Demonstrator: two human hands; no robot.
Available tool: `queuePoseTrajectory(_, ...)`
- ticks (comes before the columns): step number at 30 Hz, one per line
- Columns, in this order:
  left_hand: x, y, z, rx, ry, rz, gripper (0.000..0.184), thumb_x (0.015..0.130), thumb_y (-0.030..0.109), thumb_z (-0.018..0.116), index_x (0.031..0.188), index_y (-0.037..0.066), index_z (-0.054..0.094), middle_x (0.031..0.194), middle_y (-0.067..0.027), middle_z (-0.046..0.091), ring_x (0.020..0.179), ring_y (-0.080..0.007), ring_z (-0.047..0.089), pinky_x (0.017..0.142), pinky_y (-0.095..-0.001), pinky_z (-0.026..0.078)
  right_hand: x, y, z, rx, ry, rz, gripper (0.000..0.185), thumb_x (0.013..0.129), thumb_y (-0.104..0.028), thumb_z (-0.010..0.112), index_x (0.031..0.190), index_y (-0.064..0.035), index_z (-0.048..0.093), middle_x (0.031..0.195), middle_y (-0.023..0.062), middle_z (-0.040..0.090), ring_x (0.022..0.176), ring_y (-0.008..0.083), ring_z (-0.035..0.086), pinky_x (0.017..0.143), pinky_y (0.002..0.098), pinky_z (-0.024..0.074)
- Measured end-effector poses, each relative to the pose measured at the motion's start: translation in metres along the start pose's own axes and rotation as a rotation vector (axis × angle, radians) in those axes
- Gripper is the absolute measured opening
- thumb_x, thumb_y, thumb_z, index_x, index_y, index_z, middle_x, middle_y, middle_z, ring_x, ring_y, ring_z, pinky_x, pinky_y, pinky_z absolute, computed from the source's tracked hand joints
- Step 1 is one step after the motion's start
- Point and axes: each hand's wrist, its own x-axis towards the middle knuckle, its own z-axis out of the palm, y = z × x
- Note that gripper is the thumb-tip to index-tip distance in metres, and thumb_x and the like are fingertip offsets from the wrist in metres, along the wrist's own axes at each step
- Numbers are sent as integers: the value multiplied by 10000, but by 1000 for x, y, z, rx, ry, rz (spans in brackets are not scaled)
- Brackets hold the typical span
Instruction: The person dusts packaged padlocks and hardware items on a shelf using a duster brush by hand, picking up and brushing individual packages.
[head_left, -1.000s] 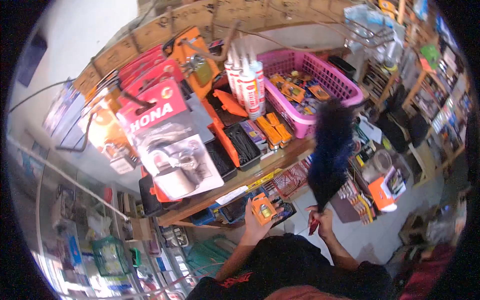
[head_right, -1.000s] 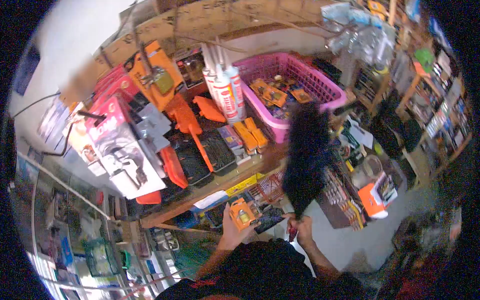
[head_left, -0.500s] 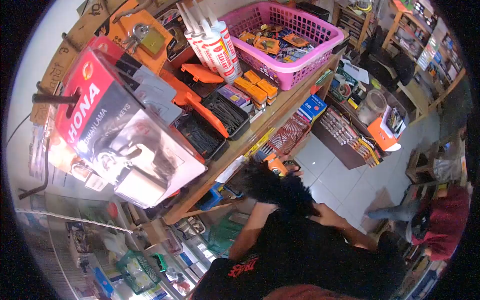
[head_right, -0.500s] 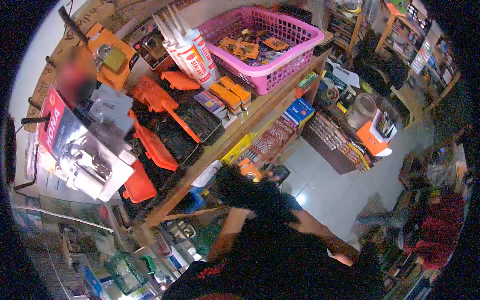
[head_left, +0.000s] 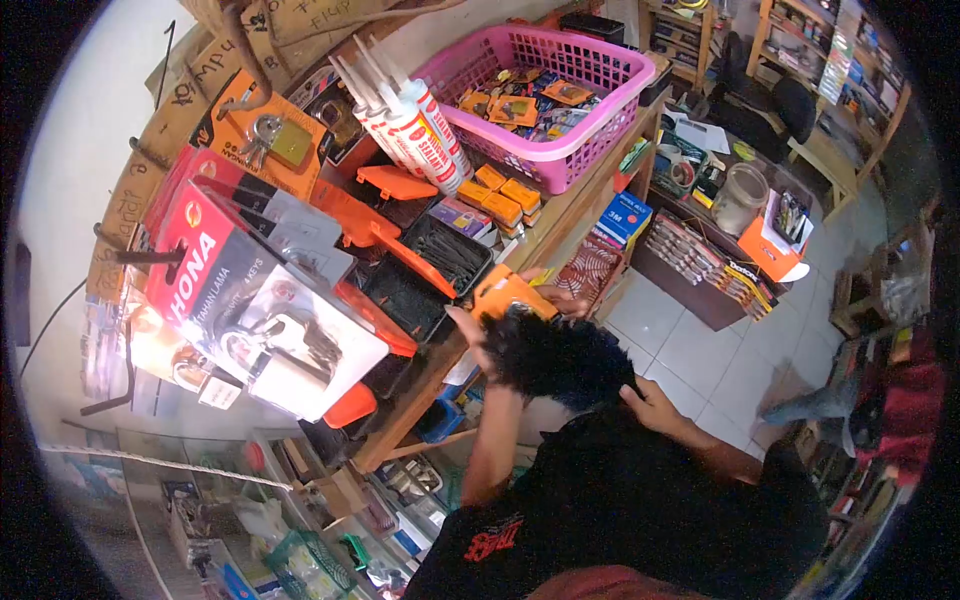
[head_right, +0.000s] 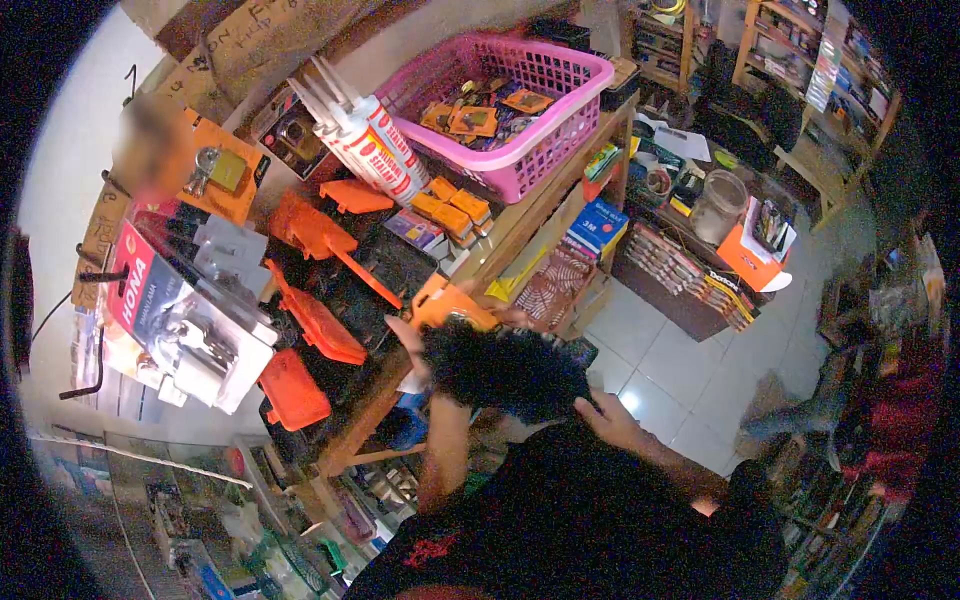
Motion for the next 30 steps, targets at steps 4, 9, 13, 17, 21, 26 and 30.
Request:
queuePoseTrajectory(4, 12, 14, 15, -43, -59, 63, 1133, 720, 905, 244, 1340, -33, 383, 1130, -339, 555, 1077, -505, 554, 901, -606, 457, -6, -10, 7, 104, 145, -83, 343, 1008, -301, 476, 946, 29, 546, 750, 2, 516, 723, 90, 449, 641, 293, 418)
queuePoseTrajectory(9, 19, -2, 13, -42, -112, -46, 1144, 721, 906, 248, 1298, -70, 400, 1118, -341, 561, 1058, -506, 558, 907, -592, 453, -1, -51, 4, 206, 267, -108, 339, 987, -301, 518, 868, 16, 540, 699, -20, 485, 692, 80, 430, 608, 278, 390)
queuePoseTrajectory(13, 22, -4, 29, 4, 9, -51, 1130, 726, 903, 259, 1269, -69, 451, 1052, -336, 592, 958, -482, 596, 883, -576, 470, 1, -25, 1, 156, 200, 9, 308, 981, -266, 532, 1069, 21, 602, 929, 34, 662, 890, 112, 534, 818, 316, 457)
queuePoseTrajectory(17, 35, 14, 35, 187, -55, 7, 1117, 760, 880, 185, 1261, -87, 434, 1052, -330, 592, 986, -473, 597, 900, -560, 468, -2, -13, 8, 235, 324, -80, 321, 971, -280, 555, 832, 9, 548, 709, -43, 493, 674, 71, 425, 591, 271, 381)
queuePoseTrajectory(21, 40, 16, 50, 27, -42, 0, 1089, 786, 858, 194, 1259, -91, 442, 1040, -315, 602, 963, -457, 612, 902, -549, 473, -12, -33, -3, 241, 366, -41, 276, 959, -252, 575, 939, 21, 601, 800, -28, 581, 766, 73, 483, 685, 271, 430)
queuePoseTrajectory(26, 54, -4, 85, 387, 421, 191, 868, 880, 744, 297, 1258, -5, 517, 1155, -151, 615, 1067, -320, 586, 962, -473, 449, -10, -50, -13, 353, 485, -60, 254, 946, -230, 598, 963, 21, 638, 827, -28, 612, 779, 80, 506, 700, 269, 448)
queuePoseTrajectory(30, 62, -5, 64, 92, 239, 58, 748, 922, 682, 305, 1249, 50, 538, 1179, -107, 617, 1078, -298, 586, 971, -425, 450, 5, -39, -20, 93, 435, -51, 306, 952, -248, 587, 829, 31, 606, 677, 0, 570, 664, 75, 471, 583, 288, 416)
